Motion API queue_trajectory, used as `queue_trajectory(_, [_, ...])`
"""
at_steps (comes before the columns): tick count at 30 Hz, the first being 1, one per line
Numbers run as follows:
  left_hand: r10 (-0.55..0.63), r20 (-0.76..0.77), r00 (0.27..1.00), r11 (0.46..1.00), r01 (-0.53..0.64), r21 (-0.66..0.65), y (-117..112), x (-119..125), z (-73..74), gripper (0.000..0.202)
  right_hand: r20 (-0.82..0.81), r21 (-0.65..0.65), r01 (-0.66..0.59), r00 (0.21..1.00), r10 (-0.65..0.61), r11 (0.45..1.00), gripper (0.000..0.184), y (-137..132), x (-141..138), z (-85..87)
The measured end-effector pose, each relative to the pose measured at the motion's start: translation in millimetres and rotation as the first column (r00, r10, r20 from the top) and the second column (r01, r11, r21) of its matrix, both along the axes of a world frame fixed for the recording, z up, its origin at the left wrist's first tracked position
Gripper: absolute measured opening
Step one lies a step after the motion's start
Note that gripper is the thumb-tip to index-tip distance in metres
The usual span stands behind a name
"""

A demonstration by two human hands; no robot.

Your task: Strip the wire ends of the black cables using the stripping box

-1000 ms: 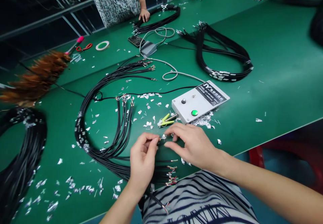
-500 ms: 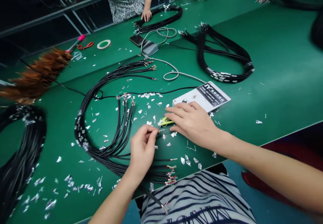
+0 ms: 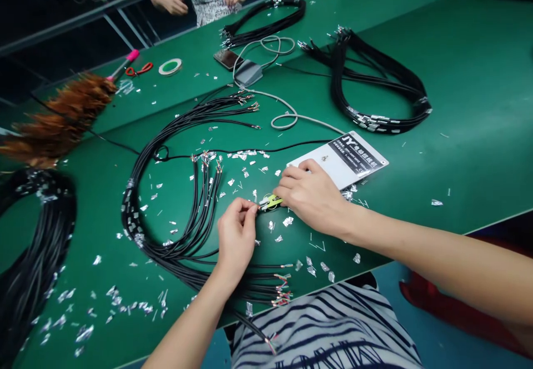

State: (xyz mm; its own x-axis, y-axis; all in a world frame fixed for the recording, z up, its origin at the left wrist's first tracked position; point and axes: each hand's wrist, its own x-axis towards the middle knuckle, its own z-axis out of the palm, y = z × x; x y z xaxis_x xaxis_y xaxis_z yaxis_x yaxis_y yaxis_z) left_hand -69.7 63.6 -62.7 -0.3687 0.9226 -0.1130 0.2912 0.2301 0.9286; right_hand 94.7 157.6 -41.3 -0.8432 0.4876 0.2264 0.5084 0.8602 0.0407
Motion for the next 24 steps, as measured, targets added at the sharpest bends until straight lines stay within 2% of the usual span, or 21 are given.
queue_trajectory(16, [-0.010,0.010,1.000,1.000,0.011,-0.002,1.1,-0.1,-4.8,0.015,0.049,-0.048,0.036,0.998,-0.034,0.998,0.007,-5.2,-4.1,6.3])
queue_trajectory(18, [-0.008,0.012,1.000,1.000,0.008,-0.003,1.2,-0.4,-4.6,0.016,-0.009,-0.059,0.034,0.999,-0.034,0.998,0.001,-5.5,2.2,10.4])
queue_trajectory(20, [-0.009,0.016,1.000,1.000,0.009,0.001,1.6,-0.9,-4.2,0.016,-0.138,-0.060,0.038,0.989,-0.046,0.998,0.009,-7.3,16.6,15.4])
queue_trajectory(22, [-0.010,0.016,1.000,1.000,0.010,0.000,2.2,-1.4,-3.8,0.017,-0.317,-0.054,0.090,0.943,-0.103,0.994,0.011,-12.6,37.2,18.3])
queue_trajectory(24, [-0.014,0.015,1.000,1.000,0.014,-0.002,2.9,-2.0,-3.8,0.018,-0.477,-0.056,0.182,0.859,-0.186,0.982,0.013,-21.7,58.0,16.2])
